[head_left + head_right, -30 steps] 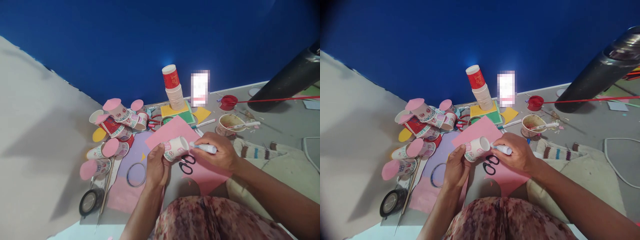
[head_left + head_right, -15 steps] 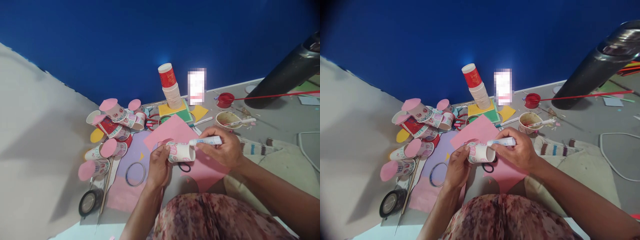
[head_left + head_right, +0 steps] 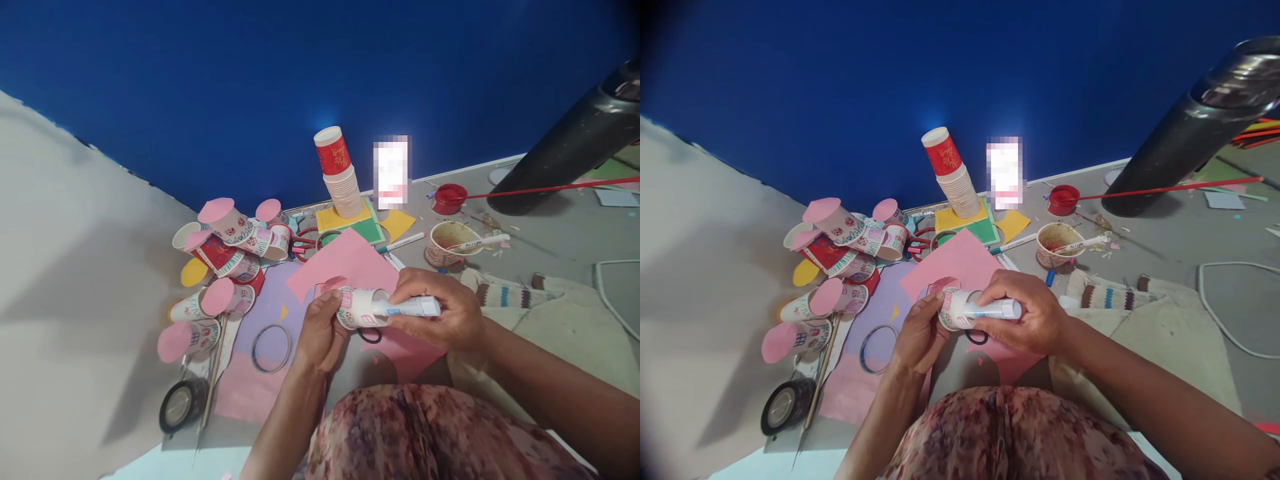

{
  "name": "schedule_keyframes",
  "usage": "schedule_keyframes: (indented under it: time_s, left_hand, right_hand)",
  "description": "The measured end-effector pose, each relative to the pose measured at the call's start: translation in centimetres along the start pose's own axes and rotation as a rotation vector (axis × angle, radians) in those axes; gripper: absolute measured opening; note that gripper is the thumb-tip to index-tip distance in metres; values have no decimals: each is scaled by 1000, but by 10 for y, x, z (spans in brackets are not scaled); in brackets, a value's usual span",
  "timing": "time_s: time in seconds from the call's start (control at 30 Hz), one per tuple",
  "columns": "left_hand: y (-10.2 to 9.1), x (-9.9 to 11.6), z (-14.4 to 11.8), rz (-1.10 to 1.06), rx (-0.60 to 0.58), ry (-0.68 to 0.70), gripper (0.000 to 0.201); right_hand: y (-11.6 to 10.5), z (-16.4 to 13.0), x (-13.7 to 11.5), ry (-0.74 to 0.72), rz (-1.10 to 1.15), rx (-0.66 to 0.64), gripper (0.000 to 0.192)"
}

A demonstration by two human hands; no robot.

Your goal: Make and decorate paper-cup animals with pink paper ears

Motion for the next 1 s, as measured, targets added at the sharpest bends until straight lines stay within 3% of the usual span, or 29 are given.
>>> schedule_keyframes:
  time_s: [0.27,0.4,0.57,0.8,0.9,1.0]
  left_hand:
    - [-1,-3,1,-16,9,-41,30]
    - [-2,-1,3,-75,39,13,32]
    - [-2,3,3,-114,88,121,34]
    - [2,5,-3,-94,119,225,36]
    - [3,4,-5,-70,111,214,41]
    - [2,3,-5,-61,111,216,41]
  right_hand:
    - [-7,4,3,86,-296,110,9]
    - [-8,7,4,136,-372,130,10]
    - [-6,9,4,244,-337,83,9]
    - [0,4,2,486,-98,27,8]
    - [0,3,-1,434,-100,119,6]
    - [1,2,-2,336,-128,107,8]
Point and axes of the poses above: each hand's wrist, its own z-axis towards the middle knuckle, its own y-axis out of the palm, x = y × z, the point moved 2 cm from there along z, towards the middle knuckle, and after that the axes turned 14 degrees about x, right-handed, at the moved point
